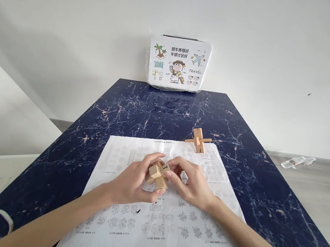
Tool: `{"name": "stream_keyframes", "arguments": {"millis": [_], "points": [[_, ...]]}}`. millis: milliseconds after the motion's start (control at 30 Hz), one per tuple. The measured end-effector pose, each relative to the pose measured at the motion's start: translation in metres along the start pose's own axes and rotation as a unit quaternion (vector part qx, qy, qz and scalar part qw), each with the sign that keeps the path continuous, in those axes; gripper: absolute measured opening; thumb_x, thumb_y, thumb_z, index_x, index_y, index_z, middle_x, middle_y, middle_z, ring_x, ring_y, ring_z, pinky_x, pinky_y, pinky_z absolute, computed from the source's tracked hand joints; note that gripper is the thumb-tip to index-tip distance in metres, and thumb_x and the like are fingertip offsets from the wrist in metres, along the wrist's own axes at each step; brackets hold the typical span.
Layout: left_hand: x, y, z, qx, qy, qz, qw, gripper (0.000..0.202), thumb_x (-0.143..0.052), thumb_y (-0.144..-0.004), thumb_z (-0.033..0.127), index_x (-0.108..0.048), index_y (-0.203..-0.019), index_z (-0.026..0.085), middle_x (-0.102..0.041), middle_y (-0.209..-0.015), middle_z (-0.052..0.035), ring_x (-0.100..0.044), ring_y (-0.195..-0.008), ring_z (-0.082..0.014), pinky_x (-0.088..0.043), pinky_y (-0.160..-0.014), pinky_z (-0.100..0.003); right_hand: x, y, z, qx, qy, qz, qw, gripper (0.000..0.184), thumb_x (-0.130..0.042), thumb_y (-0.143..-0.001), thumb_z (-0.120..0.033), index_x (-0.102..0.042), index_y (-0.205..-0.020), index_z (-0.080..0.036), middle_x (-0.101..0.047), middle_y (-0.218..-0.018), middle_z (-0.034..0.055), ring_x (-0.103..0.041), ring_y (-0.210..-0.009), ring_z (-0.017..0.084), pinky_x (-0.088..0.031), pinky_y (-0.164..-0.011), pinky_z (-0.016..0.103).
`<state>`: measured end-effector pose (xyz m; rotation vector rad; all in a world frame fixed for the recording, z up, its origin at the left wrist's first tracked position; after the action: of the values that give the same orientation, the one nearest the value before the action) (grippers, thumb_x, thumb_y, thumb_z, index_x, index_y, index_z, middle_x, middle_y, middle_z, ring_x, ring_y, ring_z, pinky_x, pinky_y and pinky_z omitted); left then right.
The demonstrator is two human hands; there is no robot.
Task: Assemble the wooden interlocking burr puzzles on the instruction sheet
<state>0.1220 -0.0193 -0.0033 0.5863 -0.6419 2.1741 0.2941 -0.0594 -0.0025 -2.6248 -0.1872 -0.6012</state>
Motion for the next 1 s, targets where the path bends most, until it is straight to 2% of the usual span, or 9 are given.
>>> {"name": "stream_keyframes", "arguments": {"millis": [167, 267, 367, 633, 1000], "points": [[0.000, 0.001, 0.000, -0.017, -0.043, 0.021, 0.999, 0.077, -0.077, -0.089, 0.042, -0.032, -0.150, 0.027, -0.070, -0.117, -0.0084, -0.072, -0.087, -0.0223, -0.061, -0.082, -0.040, 0.000, -0.002, -0.005, -0.005, 0.025, 0.014, 1.000, 0.026, -0.052, -0.106, -0.042, -0.055, -0.089, -0.022, -0.057, -0.070, -0.0011, -0.049, -0.059, 0.013, -0.041, -0.055, 0.027], [-0.002, 0.001, 0.000, -0.028, -0.092, 0.030, 0.995, 0.077, -0.079, -0.087, 0.044, -0.036, -0.148, 0.026, -0.071, -0.114, -0.0075, -0.073, -0.083, -0.0226, -0.062, -0.082, -0.043, 0.000, -0.002, 0.001, -0.034, 0.012, 0.033, 0.999, 0.030, -0.055, -0.103, -0.041, -0.049, -0.080, -0.023, -0.050, -0.064, -0.0036, -0.043, -0.055, 0.012, -0.037, -0.051, 0.026], [-0.004, 0.002, 0.002, -0.055, -0.117, 0.033, 0.991, 0.078, -0.081, -0.087, 0.044, -0.036, -0.148, 0.026, -0.072, -0.120, -0.0090, -0.075, -0.091, -0.0259, -0.062, -0.088, -0.046, -0.002, 0.000, 0.011, -0.063, -0.005, 0.042, 0.997, 0.034, -0.058, -0.101, -0.042, -0.046, -0.075, -0.023, -0.046, -0.062, -0.0049, -0.040, -0.054, 0.012, -0.035, -0.050, 0.026], [-0.001, 0.001, 0.007, -0.088, -0.161, 0.044, 0.982, 0.072, -0.079, -0.089, 0.044, -0.042, -0.148, 0.026, -0.069, -0.136, -0.0128, -0.074, -0.116, -0.0313, -0.063, -0.098, -0.048, 0.000, 0.001, 0.012, -0.069, -0.011, 0.061, 0.996, 0.037, -0.060, -0.098, -0.042, -0.045, -0.070, -0.023, -0.044, -0.059, -0.0055, -0.037, -0.053, 0.011, -0.033, -0.050, 0.026], [0.001, 0.001, 0.009, -0.137, -0.212, 0.081, 0.964, 0.071, -0.079, -0.092, 0.038, -0.043, -0.152, 0.026, -0.070, -0.140, -0.0111, -0.073, -0.122, -0.0295, -0.063, -0.103, -0.047, 0.002, 0.001, 0.015, -0.099, 0.022, 0.082, 0.992, 0.041, -0.060, -0.098, -0.045, -0.042, -0.068, -0.023, -0.040, -0.059, -0.0052, -0.036, -0.054, 0.012, -0.030, -0.052, 0.028]]}}
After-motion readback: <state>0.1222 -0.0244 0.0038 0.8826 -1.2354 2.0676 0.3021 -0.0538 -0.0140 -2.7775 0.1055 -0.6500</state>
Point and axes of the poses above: each hand's wrist, its own y-axis away from the middle knuckle, its own x-axis out of the back of the hand, z = x × y, the point moved 5 cm from there along -y, towards the middle knuckle
